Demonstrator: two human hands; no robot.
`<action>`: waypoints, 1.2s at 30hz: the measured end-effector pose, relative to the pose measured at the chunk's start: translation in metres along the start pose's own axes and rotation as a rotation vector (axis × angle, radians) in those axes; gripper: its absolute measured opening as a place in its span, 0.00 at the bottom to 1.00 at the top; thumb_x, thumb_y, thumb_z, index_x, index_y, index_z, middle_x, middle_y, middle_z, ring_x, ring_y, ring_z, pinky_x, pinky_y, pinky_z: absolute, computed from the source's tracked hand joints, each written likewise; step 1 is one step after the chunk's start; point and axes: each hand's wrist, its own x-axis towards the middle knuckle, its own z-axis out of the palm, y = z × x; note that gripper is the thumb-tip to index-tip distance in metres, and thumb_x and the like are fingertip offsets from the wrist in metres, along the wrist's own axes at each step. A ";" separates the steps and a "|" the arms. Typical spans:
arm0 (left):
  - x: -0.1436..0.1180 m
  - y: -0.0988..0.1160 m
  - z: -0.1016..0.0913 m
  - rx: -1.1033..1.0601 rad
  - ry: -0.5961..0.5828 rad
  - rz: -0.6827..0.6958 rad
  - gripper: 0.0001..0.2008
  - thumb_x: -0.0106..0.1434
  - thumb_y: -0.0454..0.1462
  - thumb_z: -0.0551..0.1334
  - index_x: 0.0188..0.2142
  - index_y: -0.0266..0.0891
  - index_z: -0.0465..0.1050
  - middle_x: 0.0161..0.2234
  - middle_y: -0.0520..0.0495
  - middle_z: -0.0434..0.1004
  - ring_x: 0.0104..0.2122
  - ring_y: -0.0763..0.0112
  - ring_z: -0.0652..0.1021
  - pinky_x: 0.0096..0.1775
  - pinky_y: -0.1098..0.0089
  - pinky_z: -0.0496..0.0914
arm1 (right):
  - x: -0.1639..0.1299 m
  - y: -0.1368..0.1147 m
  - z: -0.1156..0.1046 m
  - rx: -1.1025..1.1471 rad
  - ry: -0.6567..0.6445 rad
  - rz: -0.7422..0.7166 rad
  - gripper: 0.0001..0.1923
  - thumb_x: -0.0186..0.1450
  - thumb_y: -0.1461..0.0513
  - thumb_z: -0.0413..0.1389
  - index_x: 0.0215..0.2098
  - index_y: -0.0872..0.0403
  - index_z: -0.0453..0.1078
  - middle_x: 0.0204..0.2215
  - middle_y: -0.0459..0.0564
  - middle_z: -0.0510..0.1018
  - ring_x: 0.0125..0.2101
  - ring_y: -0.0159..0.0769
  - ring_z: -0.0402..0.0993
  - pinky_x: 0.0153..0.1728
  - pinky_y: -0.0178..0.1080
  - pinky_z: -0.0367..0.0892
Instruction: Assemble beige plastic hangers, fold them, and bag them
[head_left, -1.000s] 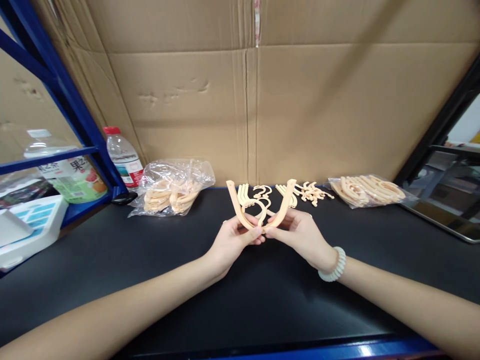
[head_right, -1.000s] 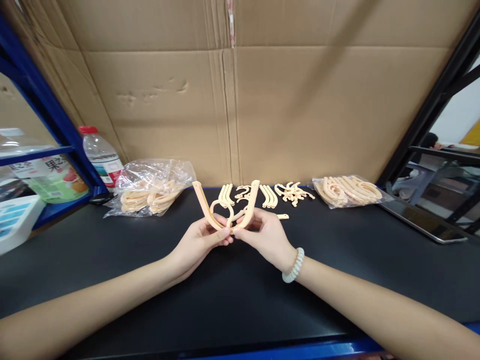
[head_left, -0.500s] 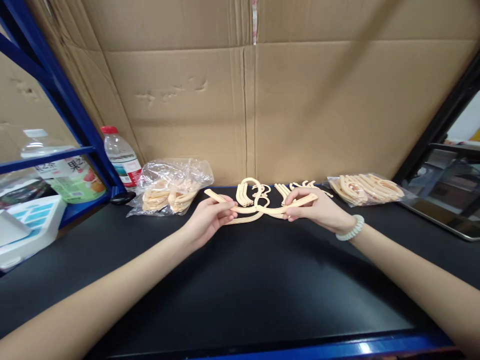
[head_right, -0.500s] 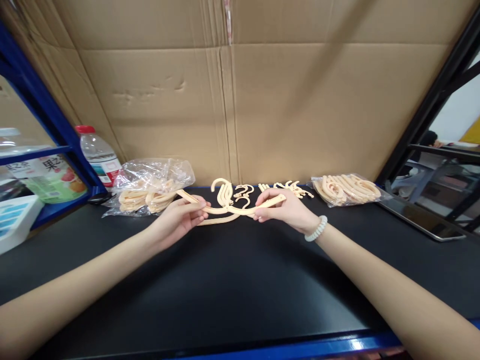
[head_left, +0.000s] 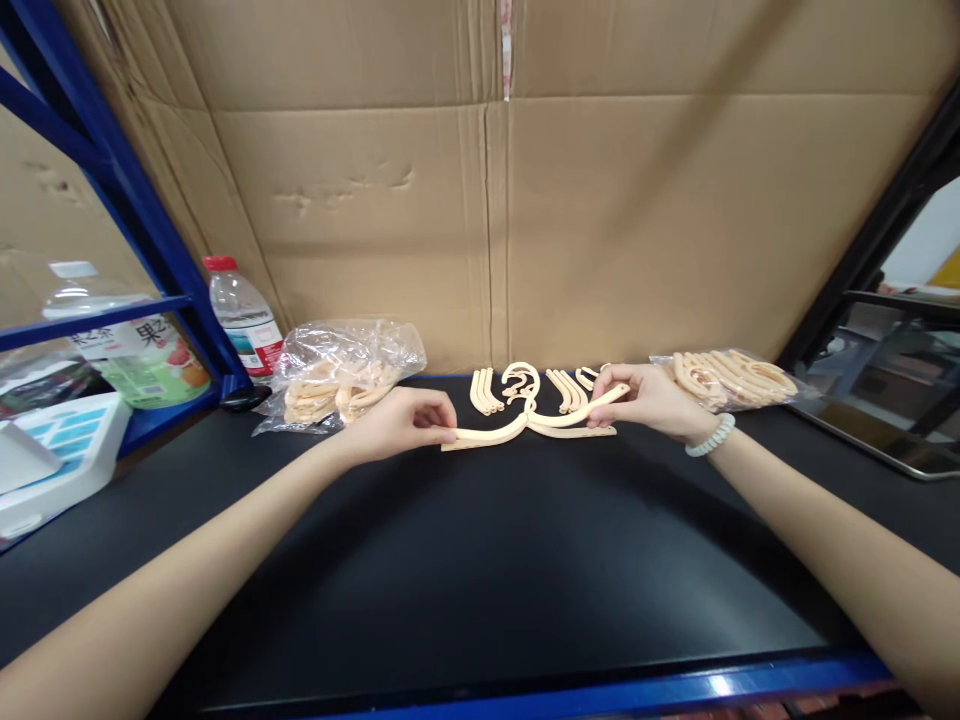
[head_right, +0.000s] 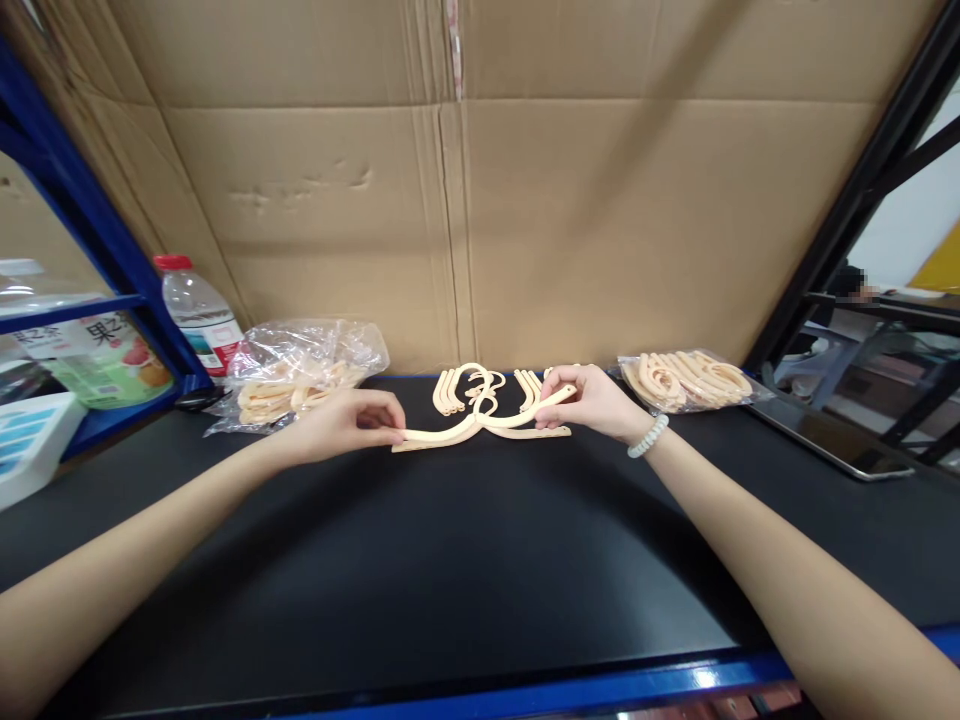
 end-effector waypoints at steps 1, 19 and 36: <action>0.000 0.000 -0.001 0.135 -0.021 0.069 0.05 0.56 0.38 0.66 0.30 0.38 0.75 0.28 0.49 0.78 0.30 0.69 0.77 0.34 0.72 0.68 | 0.001 0.001 -0.001 -0.047 -0.017 -0.007 0.15 0.50 0.57 0.67 0.29 0.55 0.68 0.23 0.46 0.78 0.27 0.36 0.77 0.29 0.38 0.70; -0.001 -0.003 0.001 0.490 -0.088 0.229 0.07 0.60 0.38 0.61 0.29 0.40 0.76 0.29 0.49 0.74 0.32 0.67 0.73 0.36 0.70 0.65 | 0.006 0.009 -0.006 -0.593 -0.216 -0.202 0.14 0.55 0.51 0.62 0.27 0.53 0.72 0.32 0.49 0.76 0.36 0.40 0.71 0.41 0.43 0.63; -0.005 0.009 0.015 0.711 -0.021 0.199 0.03 0.57 0.32 0.56 0.31 0.39 0.68 0.32 0.48 0.68 0.36 0.65 0.70 0.36 0.70 0.64 | 0.004 0.014 -0.005 -0.681 -0.231 -0.223 0.09 0.58 0.56 0.60 0.25 0.54 0.69 0.35 0.52 0.76 0.39 0.41 0.72 0.44 0.44 0.64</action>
